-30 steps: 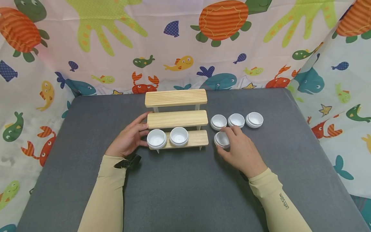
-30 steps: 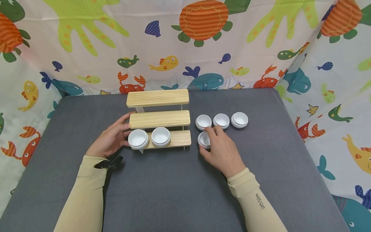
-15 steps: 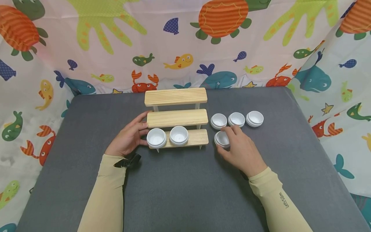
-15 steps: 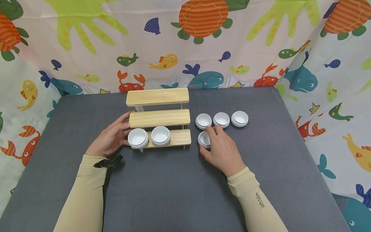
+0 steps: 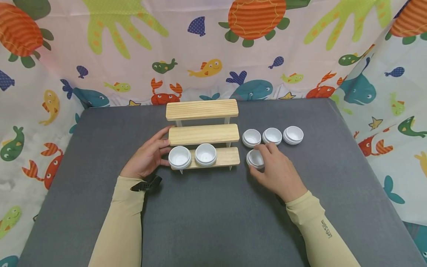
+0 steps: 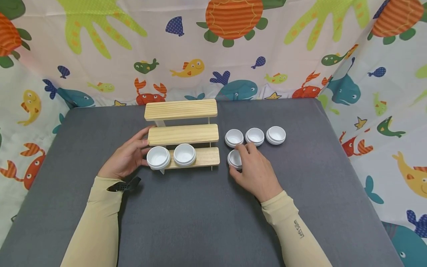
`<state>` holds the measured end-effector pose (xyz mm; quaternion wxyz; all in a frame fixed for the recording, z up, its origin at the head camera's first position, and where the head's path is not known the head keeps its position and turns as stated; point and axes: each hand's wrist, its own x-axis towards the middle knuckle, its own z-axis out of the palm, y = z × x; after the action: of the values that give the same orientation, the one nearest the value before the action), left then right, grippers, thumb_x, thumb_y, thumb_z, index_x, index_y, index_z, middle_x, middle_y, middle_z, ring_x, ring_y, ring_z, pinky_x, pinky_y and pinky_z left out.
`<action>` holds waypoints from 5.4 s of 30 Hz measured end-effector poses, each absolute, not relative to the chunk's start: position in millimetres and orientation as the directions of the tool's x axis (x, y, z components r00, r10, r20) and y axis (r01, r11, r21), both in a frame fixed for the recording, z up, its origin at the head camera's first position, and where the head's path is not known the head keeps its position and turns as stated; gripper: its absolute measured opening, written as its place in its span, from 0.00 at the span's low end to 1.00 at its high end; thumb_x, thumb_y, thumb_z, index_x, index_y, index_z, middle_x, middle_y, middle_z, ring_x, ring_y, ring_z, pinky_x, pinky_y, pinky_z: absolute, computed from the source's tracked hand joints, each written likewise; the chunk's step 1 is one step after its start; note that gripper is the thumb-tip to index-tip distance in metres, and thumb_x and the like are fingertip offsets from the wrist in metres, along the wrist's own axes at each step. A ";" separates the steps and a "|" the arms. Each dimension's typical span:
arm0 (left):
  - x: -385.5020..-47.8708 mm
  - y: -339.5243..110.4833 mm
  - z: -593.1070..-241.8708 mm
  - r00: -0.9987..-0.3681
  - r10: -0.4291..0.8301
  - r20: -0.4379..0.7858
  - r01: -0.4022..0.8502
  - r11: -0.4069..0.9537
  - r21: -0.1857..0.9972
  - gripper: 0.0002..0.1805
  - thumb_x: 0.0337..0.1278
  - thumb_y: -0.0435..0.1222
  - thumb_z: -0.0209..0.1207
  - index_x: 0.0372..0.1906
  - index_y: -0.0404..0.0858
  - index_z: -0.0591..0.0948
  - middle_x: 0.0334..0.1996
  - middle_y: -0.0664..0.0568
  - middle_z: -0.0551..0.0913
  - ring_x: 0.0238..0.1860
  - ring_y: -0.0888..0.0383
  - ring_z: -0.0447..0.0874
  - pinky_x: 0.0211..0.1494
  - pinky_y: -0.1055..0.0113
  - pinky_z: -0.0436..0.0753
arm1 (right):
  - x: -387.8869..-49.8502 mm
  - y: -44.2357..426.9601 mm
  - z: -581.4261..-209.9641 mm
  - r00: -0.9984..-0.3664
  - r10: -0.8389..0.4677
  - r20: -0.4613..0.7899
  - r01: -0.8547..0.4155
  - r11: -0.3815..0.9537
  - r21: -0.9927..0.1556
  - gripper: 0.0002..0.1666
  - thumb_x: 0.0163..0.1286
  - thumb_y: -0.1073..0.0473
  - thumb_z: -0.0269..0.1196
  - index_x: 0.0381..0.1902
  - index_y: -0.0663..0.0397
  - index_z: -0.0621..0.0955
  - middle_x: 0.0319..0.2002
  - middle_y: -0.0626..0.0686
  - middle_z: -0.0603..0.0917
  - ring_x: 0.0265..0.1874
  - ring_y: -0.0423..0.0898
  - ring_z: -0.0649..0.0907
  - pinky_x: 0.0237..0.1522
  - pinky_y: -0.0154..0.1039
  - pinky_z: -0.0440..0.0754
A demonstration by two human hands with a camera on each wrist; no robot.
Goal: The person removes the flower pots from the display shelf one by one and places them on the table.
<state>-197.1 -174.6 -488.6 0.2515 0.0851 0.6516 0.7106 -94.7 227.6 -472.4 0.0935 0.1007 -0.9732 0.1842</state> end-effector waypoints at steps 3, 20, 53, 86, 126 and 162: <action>-197.6 -174.6 -488.6 -0.859 0.468 -0.207 -0.247 -0.024 0.969 0.36 0.84 0.44 0.51 0.88 0.59 0.56 0.80 0.42 0.67 0.64 0.54 0.86 0.47 0.50 0.92 | -94.9 227.7 -472.0 -0.964 -0.160 0.212 -0.226 0.912 -0.341 0.34 0.65 0.53 0.76 0.66 0.57 0.80 0.51 0.60 0.82 0.38 0.57 0.87 0.41 0.59 0.87; -197.3 -173.8 -483.0 -0.856 0.469 -0.220 -0.266 -0.033 0.963 0.36 0.84 0.42 0.51 0.88 0.58 0.55 0.78 0.41 0.69 0.62 0.54 0.86 0.45 0.50 0.92 | -96.2 229.1 -468.0 -0.968 -0.161 0.194 -0.221 0.911 -0.349 0.33 0.65 0.53 0.76 0.65 0.57 0.80 0.52 0.59 0.82 0.39 0.58 0.87 0.42 0.59 0.87; -197.6 -176.8 -479.3 -0.857 0.467 -0.218 -0.264 -0.034 0.964 0.35 0.84 0.43 0.51 0.88 0.58 0.57 0.78 0.41 0.70 0.62 0.54 0.87 0.46 0.50 0.93 | -99.8 227.7 -465.3 -0.974 -0.157 0.166 -0.208 0.909 -0.360 0.34 0.66 0.53 0.76 0.66 0.57 0.80 0.52 0.59 0.82 0.38 0.58 0.86 0.42 0.59 0.87; -197.4 -175.8 -485.5 -0.849 0.487 -0.202 -0.247 -0.030 0.968 0.36 0.83 0.43 0.52 0.88 0.58 0.57 0.77 0.40 0.71 0.62 0.54 0.87 0.45 0.52 0.93 | -86.6 213.3 -445.4 -0.923 -0.178 0.341 -0.298 0.892 -0.339 0.38 0.63 0.43 0.78 0.65 0.55 0.81 0.53 0.59 0.84 0.44 0.56 0.87 0.44 0.58 0.88; -196.0 -176.2 -480.0 -0.855 0.472 -0.213 -0.256 -0.028 0.966 0.36 0.82 0.44 0.53 0.88 0.57 0.57 0.74 0.38 0.74 0.60 0.54 0.89 0.45 0.51 0.92 | -99.7 104.7 -430.9 -0.852 -0.339 0.398 -0.468 0.834 -0.291 0.38 0.67 0.39 0.76 0.67 0.51 0.79 0.49 0.55 0.82 0.35 0.49 0.83 0.36 0.46 0.84; -195.3 -178.1 -482.0 -0.854 0.480 -0.200 -0.243 -0.028 0.970 0.36 0.83 0.44 0.52 0.88 0.57 0.57 0.75 0.39 0.73 0.60 0.54 0.88 0.47 0.52 0.92 | -99.8 101.5 -436.7 -0.881 -0.299 0.367 -0.435 0.817 -0.379 0.37 0.68 0.48 0.76 0.70 0.51 0.78 0.52 0.57 0.81 0.33 0.49 0.81 0.34 0.44 0.83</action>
<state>-195.3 -178.1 -482.0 0.2539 0.0912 0.6494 0.7110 -99.8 101.5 -436.7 0.1468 0.1948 -0.9418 0.2314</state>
